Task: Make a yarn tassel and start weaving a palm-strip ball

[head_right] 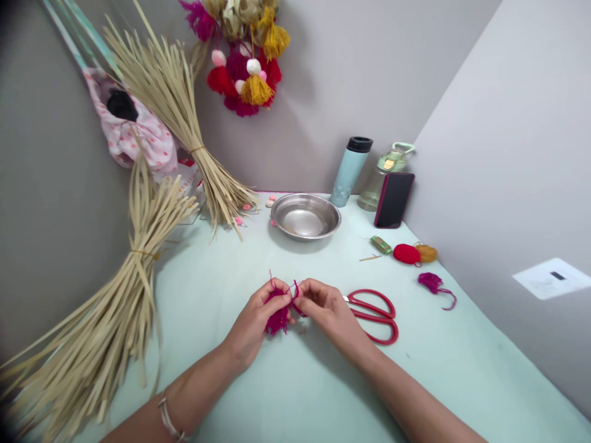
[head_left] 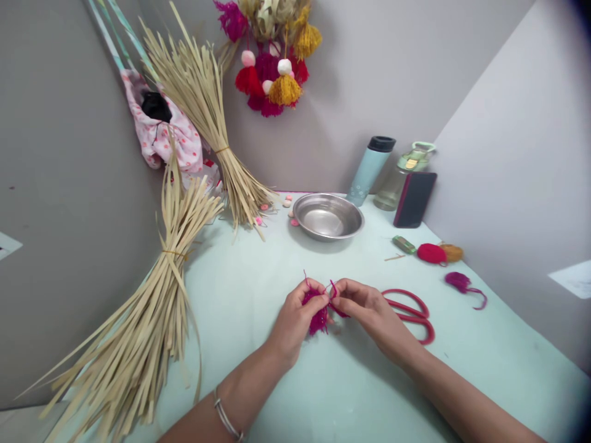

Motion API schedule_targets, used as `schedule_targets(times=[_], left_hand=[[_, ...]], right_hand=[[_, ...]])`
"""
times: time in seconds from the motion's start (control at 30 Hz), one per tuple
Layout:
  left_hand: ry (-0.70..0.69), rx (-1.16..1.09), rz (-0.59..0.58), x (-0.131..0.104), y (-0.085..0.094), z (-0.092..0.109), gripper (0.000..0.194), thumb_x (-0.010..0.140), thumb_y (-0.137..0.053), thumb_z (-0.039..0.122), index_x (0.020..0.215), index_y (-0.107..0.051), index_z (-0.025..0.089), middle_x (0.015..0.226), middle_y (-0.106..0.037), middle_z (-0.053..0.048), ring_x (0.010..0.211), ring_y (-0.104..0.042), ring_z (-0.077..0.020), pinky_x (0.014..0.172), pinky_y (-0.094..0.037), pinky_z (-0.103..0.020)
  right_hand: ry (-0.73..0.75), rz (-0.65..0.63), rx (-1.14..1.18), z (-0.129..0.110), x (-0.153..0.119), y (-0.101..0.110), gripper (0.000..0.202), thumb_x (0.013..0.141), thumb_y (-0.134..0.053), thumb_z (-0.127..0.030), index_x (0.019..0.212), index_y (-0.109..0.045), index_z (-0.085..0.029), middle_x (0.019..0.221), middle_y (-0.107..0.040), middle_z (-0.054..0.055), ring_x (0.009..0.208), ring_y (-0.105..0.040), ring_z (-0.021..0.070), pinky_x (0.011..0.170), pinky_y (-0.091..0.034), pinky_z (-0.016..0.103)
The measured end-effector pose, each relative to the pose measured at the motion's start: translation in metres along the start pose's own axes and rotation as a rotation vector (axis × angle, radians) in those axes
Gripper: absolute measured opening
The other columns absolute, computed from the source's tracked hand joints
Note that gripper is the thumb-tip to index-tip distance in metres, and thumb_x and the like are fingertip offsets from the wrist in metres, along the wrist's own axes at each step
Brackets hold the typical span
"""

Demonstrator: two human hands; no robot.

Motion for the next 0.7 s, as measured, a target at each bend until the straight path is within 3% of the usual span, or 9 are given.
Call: schedule_targets(times=[0.27, 0.7], left_hand=[[0.019, 0.073, 0.020, 0.0001, 0.0022, -0.0025, 0.023, 0.078, -0.067, 0.037, 0.083, -0.053, 0.019, 0.069, -0.056, 0.003, 0.060, -0.057, -0.0097, 0.055, -0.039, -0.019], [-0.060, -0.163, -0.100, 0.0012, -0.0039, 0.0062, 0.021, 0.084, -0.065, 0.035, 0.084, -0.052, 0.019, 0.072, -0.056, 0.003, 0.061, -0.051, -0.0080, 0.062, -0.039, -0.020]], right_hand=[[-0.033, 0.017, 0.012, 0.0043, -0.0013, 0.0020, 0.020, 0.080, -0.069, -0.033, 0.077, -0.056, -0.017, 0.068, -0.060, -0.001, 0.064, -0.051, 0.0130, 0.062, -0.037, 0.027], [-0.038, 0.004, 0.039, 0.0021, -0.0020, -0.0018, 0.019, 0.083, -0.066, -0.035, 0.078, -0.060, -0.017, 0.068, -0.059, -0.002, 0.066, -0.050, 0.0118, 0.064, -0.037, 0.026]])
Point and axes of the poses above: each hand's wrist, its own x-axis towards the middle knuckle, its own y-axis out of the back of the hand, z = x × y, the point moved 8 cm from there along x, towards the middle knuckle
